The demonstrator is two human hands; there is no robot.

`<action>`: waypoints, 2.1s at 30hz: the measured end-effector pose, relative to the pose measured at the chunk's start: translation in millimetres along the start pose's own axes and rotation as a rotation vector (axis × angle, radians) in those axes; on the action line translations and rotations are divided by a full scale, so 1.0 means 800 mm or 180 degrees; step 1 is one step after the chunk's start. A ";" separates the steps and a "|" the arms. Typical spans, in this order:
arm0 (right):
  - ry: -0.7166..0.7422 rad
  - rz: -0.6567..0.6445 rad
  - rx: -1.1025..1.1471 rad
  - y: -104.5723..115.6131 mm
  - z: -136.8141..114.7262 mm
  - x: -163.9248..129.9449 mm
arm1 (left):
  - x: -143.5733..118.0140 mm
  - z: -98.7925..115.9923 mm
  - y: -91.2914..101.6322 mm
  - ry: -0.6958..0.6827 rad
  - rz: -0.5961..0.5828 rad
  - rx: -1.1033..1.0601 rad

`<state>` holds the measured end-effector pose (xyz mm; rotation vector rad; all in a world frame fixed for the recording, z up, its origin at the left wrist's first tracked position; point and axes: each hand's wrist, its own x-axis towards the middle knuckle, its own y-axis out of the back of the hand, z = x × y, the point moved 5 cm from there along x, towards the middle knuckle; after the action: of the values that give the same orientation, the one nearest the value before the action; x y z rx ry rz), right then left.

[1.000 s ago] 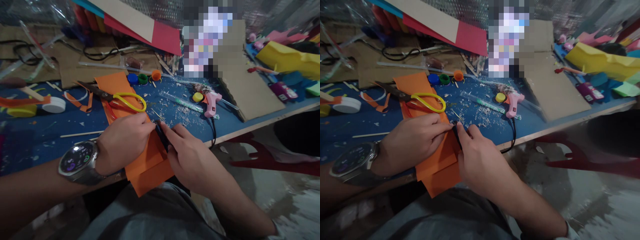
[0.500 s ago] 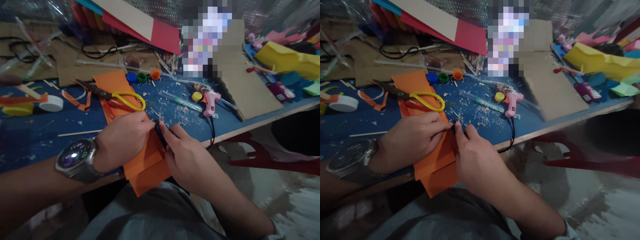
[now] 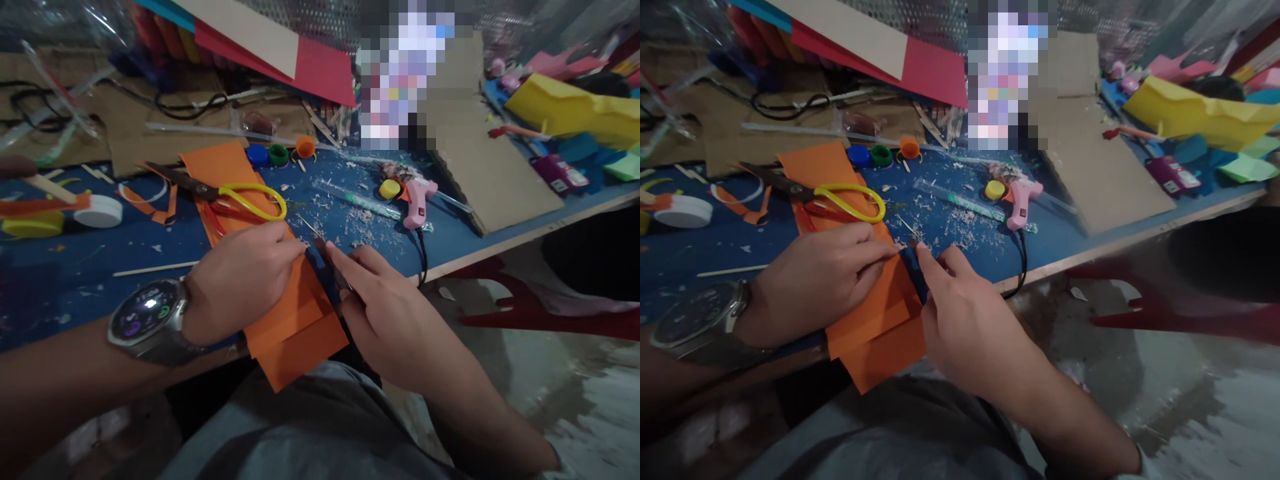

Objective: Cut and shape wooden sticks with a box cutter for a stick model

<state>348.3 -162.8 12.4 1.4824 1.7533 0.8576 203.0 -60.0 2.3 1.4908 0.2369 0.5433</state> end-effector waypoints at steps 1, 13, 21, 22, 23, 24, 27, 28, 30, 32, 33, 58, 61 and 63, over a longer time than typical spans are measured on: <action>0.0005 -0.0032 0.0037 -0.002 -0.001 0.002 | 0.000 0.000 0.000 0.0002 0.0005 0.0003; -0.0081 -0.0119 -0.0134 -0.017 -0.008 0.019 | 0.001 0.006 0.003 -0.0180 0.0007 0.0215; 0.0014 -0.0029 -0.0267 -0.018 -0.013 0.010 | 0.002 0.002 0.000 0.0049 -0.0160 0.0085; 0.0000 -0.0006 -0.0243 -0.017 -0.012 0.008 | 0.003 0.002 0.000 0.0053 -0.0190 0.0073; -0.0020 0.0018 -0.0215 -0.016 -0.011 0.007 | 0.003 0.002 0.000 0.0051 -0.0220 0.0074; -0.0055 0.0033 -0.0189 -0.016 -0.009 0.006 | 0.003 0.003 0.000 0.0036 -0.0239 0.0087; -0.0152 0.0002 -0.0147 -0.015 -0.006 0.007 | 0.002 0.004 -0.001 0.0026 -0.0255 0.0138; -0.0165 -0.0021 -0.0147 -0.016 -0.006 0.008 | 0.002 0.003 -0.001 0.0039 -0.0252 0.0135; -0.0162 -0.0049 -0.0159 -0.017 -0.007 0.009 | 0.002 0.003 -0.001 0.0070 -0.0238 0.0107; -0.0128 -0.0071 -0.0196 -0.017 -0.009 0.012 | 0.001 0.004 0.000 0.0039 -0.0212 0.0109; -0.0114 -0.0085 -0.0224 -0.018 -0.009 0.013 | 0.001 0.004 0.001 0.0006 -0.0194 0.0125; 0.0127 -0.0123 -0.0285 -0.016 -0.011 0.005 | 0.004 0.005 -0.004 0.0184 -0.0600 0.0147; 0.0066 -0.0053 -0.0157 -0.014 -0.008 0.007 | 0.003 0.007 -0.003 0.0141 -0.0592 0.0187; 0.0039 -0.0026 -0.0029 -0.014 -0.006 0.007 | 0.001 0.008 -0.005 0.0098 -0.0646 0.0186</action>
<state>337.9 -158.7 5.4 1.4661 1.7610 0.8711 207.5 -65.3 -0.9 1.4956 0.4264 0.3993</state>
